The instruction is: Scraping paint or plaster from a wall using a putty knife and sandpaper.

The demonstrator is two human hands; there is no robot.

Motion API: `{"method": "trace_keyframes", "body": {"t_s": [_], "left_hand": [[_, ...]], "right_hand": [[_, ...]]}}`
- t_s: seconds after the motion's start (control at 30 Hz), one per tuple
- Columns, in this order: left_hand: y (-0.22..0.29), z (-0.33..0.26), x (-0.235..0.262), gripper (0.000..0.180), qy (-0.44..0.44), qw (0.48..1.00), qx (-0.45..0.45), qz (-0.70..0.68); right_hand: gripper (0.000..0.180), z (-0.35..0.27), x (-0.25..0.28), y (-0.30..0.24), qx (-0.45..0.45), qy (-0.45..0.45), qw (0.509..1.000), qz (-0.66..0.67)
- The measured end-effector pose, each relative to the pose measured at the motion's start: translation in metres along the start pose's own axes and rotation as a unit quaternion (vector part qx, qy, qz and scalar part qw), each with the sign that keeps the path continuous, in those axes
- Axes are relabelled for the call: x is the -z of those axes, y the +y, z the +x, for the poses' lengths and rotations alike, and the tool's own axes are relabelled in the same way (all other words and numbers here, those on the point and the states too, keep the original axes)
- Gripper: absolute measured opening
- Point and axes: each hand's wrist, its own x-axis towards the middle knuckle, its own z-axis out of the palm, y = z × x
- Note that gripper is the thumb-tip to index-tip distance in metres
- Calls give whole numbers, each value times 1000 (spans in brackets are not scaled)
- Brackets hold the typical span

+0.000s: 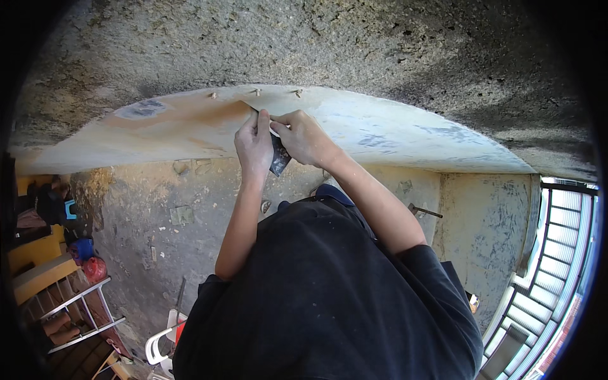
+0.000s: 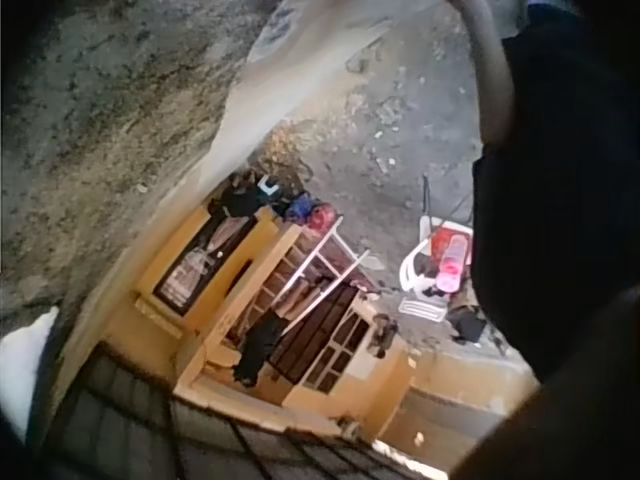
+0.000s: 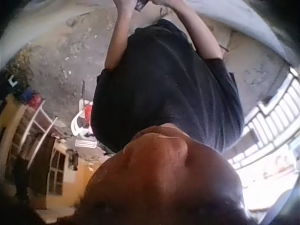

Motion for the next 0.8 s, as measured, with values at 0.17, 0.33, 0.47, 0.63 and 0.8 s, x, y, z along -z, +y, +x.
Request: {"method": "trace_keyframes", "body": {"t_s": [0.17, 0.33, 0.47, 0.63, 0.8], "left_hand": [[7, -1, -1, 38, -31, 999, -10, 36], [1, -4, -9, 37, 17, 999, -22, -17], [2, 2, -2, 36, 6, 999, -24, -20], [5, -7, -11, 36, 54, 996, -52, -48], [4, 6, 9, 39, -23, 999, -2, 24]], "right_hand": [[34, -13, 2, -4, 27, 42, 999, 5], [35, -7, 5, -7, -24, -4, 1000, 18], [37, -4, 1, 3, 47, 30, 998, -5], [37, -10, 8, -14, -33, -9, 999, 18], [38, -7, 7, -19, -49, -15, 998, 41]]}}
